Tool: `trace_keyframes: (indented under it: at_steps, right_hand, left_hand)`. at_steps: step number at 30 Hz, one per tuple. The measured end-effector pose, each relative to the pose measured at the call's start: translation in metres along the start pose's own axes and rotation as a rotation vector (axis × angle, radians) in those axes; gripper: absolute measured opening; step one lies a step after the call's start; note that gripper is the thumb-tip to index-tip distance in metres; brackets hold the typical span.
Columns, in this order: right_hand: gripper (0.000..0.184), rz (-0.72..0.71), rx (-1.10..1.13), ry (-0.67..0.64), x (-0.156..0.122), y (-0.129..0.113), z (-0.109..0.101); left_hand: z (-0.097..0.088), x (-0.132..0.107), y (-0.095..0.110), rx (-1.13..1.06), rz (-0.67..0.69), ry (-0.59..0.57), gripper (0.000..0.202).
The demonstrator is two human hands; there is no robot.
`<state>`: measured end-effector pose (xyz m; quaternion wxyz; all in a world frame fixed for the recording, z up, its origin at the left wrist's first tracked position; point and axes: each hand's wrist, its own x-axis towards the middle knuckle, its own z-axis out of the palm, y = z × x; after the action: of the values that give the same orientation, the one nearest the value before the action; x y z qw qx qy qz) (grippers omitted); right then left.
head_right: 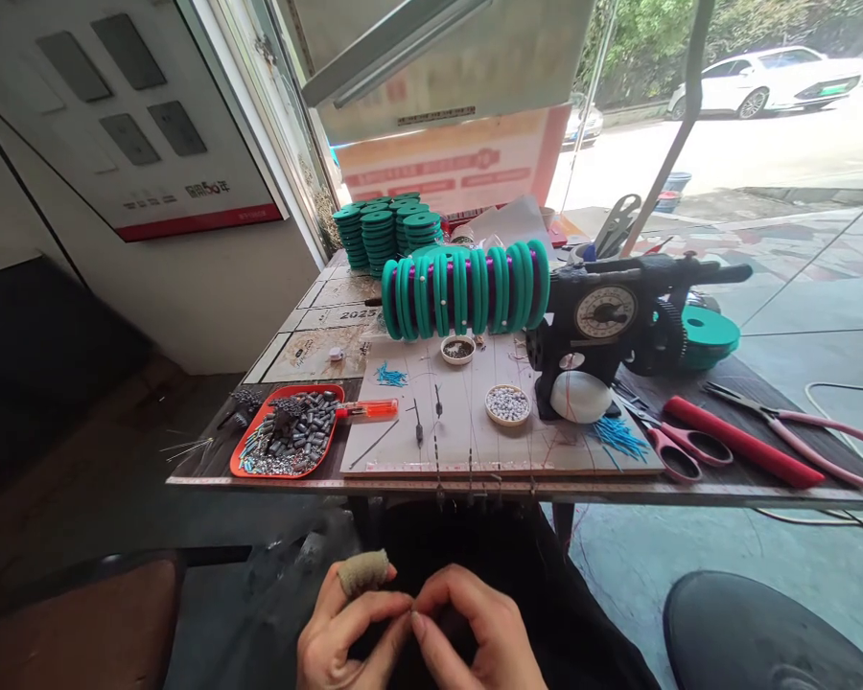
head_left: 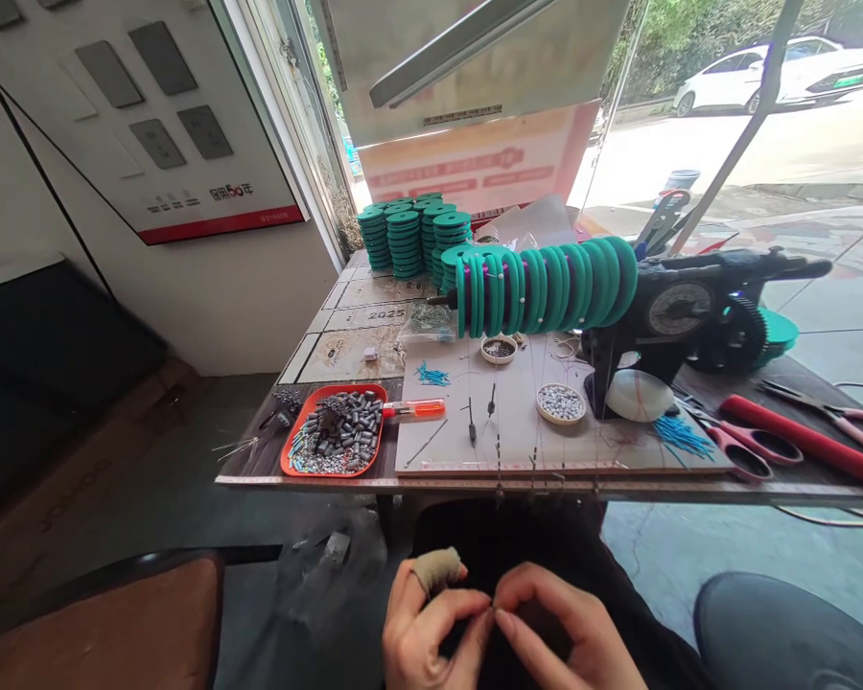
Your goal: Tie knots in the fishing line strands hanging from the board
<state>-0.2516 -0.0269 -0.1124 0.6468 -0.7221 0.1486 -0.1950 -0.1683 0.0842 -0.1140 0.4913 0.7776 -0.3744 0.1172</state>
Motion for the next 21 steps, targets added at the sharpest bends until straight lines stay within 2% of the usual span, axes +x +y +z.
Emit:
trace_keyframes:
  at_steps: [12, 21]
  right_hand:
    - [0.021, -0.056, -0.095, -0.018, 0.0, 0.008, 0.0]
    - [0.013, -0.256, -0.256, -0.011, -0.002, 0.021, 0.002]
  left_hand:
    - [0.0, -0.004, -0.003, 0.065, 0.026, -0.02, 0.004]
    - [-0.003, -0.003, 0.004, 0.38, 0.243, -0.01, 0.015]
